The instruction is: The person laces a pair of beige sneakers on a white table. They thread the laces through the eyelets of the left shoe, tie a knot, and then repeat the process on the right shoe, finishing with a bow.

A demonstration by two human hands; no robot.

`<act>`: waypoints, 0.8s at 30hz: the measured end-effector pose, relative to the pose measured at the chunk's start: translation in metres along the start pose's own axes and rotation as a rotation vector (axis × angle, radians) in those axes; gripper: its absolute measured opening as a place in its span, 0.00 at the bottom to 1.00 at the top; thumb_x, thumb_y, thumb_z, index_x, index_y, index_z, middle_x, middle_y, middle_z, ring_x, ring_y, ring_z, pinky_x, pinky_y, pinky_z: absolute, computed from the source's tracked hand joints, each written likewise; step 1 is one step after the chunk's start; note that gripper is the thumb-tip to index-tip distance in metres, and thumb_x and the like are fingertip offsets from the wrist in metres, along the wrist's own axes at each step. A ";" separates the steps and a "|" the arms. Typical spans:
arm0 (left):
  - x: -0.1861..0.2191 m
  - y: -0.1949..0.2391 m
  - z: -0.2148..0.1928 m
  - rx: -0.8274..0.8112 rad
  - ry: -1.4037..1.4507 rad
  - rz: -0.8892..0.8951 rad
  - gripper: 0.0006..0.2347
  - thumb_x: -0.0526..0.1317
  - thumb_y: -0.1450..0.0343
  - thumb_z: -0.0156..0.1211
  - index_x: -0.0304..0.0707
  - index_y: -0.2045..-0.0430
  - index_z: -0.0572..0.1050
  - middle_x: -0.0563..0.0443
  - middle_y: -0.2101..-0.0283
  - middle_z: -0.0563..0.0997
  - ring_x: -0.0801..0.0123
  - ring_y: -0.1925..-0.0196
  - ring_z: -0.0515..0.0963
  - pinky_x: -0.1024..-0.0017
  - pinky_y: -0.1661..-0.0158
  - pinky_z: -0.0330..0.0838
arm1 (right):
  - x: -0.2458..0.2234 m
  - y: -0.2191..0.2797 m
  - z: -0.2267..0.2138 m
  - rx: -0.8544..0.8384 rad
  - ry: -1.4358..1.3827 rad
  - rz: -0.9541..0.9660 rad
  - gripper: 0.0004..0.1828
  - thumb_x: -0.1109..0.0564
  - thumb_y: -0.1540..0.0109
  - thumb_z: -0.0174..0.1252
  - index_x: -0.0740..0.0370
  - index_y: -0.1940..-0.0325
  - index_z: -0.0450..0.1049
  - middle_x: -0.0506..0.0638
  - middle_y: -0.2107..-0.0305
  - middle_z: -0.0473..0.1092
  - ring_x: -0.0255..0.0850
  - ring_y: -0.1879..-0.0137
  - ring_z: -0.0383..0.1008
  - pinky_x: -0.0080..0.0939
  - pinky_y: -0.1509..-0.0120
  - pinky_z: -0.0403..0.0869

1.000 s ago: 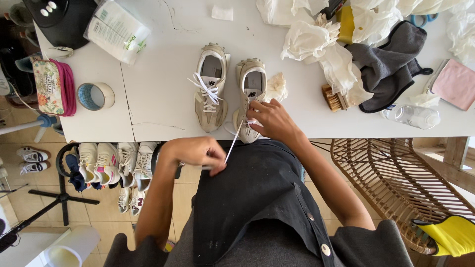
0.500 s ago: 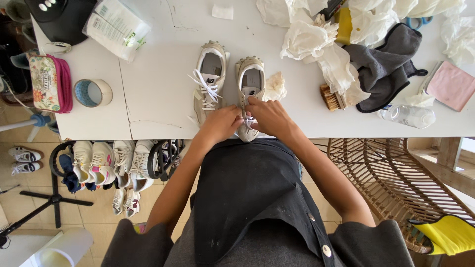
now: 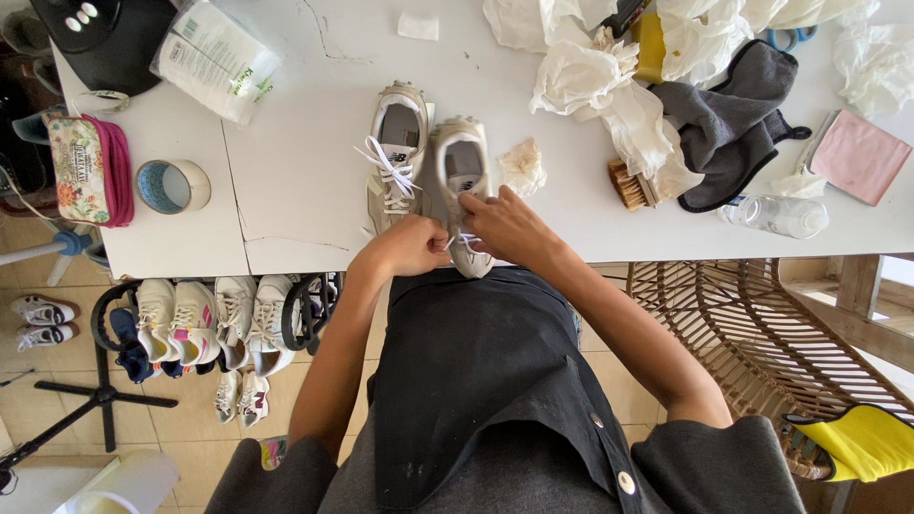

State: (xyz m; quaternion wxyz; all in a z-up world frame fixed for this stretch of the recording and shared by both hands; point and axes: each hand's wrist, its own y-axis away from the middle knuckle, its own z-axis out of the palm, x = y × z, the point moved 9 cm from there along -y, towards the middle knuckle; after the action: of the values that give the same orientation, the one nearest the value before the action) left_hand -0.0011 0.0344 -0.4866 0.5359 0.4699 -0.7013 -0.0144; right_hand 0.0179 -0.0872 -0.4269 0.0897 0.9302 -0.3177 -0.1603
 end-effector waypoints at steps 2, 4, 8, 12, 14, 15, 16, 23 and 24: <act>0.003 0.008 -0.011 0.026 0.015 -0.037 0.16 0.45 0.32 0.71 0.34 0.84 0.72 0.35 0.76 0.79 0.38 0.68 0.83 0.50 0.65 0.74 | -0.001 0.018 -0.040 0.154 -0.384 0.004 0.16 0.53 0.39 0.72 0.56 0.49 0.85 0.52 0.42 0.73 0.63 0.52 0.84 0.63 0.46 0.77; -0.003 0.009 -0.015 0.055 0.032 -0.075 0.16 0.44 0.31 0.70 0.35 0.85 0.70 0.41 0.78 0.78 0.45 0.68 0.83 0.56 0.66 0.74 | 0.026 0.026 -0.021 0.308 -0.767 0.007 0.14 0.63 0.35 0.68 0.61 0.45 0.83 0.60 0.37 0.74 0.72 0.48 0.81 0.71 0.45 0.78; 0.019 0.019 -0.020 0.191 0.035 -0.097 0.19 0.51 0.27 0.66 0.35 0.81 0.74 0.36 0.77 0.80 0.40 0.68 0.84 0.51 0.64 0.76 | 0.095 0.048 0.053 0.554 -0.868 0.394 0.12 0.61 0.31 0.62 0.56 0.43 0.83 0.55 0.51 0.73 0.57 0.55 0.82 0.51 0.49 0.80; 0.014 0.002 -0.013 0.328 -0.126 -0.133 0.21 0.56 0.21 0.59 0.37 0.74 0.74 0.36 0.74 0.80 0.36 0.64 0.86 0.46 0.64 0.79 | 0.098 0.053 0.038 0.503 -0.324 0.571 0.22 0.59 0.34 0.68 0.60 0.35 0.80 0.53 0.41 0.70 0.54 0.46 0.77 0.54 0.46 0.74; 0.013 -0.006 -0.012 0.330 -0.109 -0.102 0.21 0.58 0.20 0.58 0.39 0.74 0.75 0.39 0.75 0.81 0.39 0.65 0.87 0.50 0.64 0.79 | 0.101 0.057 0.032 0.593 -0.436 0.537 0.17 0.56 0.34 0.71 0.56 0.41 0.81 0.51 0.48 0.71 0.53 0.51 0.77 0.54 0.47 0.74; 0.011 -0.007 -0.012 0.337 -0.094 -0.081 0.22 0.59 0.19 0.57 0.40 0.74 0.76 0.42 0.76 0.81 0.43 0.67 0.87 0.53 0.65 0.79 | 0.100 0.059 0.028 0.684 -0.554 0.489 0.12 0.52 0.34 0.73 0.52 0.47 0.82 0.49 0.55 0.72 0.51 0.57 0.77 0.53 0.47 0.75; 0.014 -0.007 -0.010 0.333 -0.093 -0.082 0.22 0.59 0.19 0.57 0.40 0.74 0.76 0.42 0.76 0.81 0.43 0.67 0.87 0.53 0.65 0.79 | 0.088 0.062 0.019 0.683 -0.556 0.493 0.12 0.52 0.34 0.73 0.52 0.47 0.82 0.49 0.55 0.72 0.51 0.57 0.77 0.53 0.47 0.75; 0.022 -0.007 -0.022 0.408 -0.170 -0.014 0.20 0.57 0.18 0.56 0.40 0.70 0.74 0.38 0.73 0.80 0.38 0.65 0.86 0.47 0.65 0.78 | 0.026 0.056 0.012 0.535 -0.525 0.231 0.11 0.46 0.28 0.67 0.51 0.57 0.75 0.44 0.70 0.70 0.47 0.60 0.76 0.50 0.43 0.68; 0.021 -0.005 -0.025 0.426 -0.159 -0.010 0.20 0.56 0.18 0.56 0.38 0.69 0.74 0.34 0.73 0.80 0.33 0.63 0.86 0.43 0.65 0.78 | 0.028 0.058 0.012 0.453 -0.718 0.268 0.12 0.45 0.25 0.64 0.52 0.56 0.75 0.45 0.73 0.73 0.48 0.62 0.79 0.54 0.37 0.68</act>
State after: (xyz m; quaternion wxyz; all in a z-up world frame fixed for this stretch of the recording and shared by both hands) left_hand 0.0223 0.0291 -0.4628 0.3677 0.5731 -0.7262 0.0944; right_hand 0.0013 -0.1508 -0.4291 -0.2124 0.7624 -0.4736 -0.3863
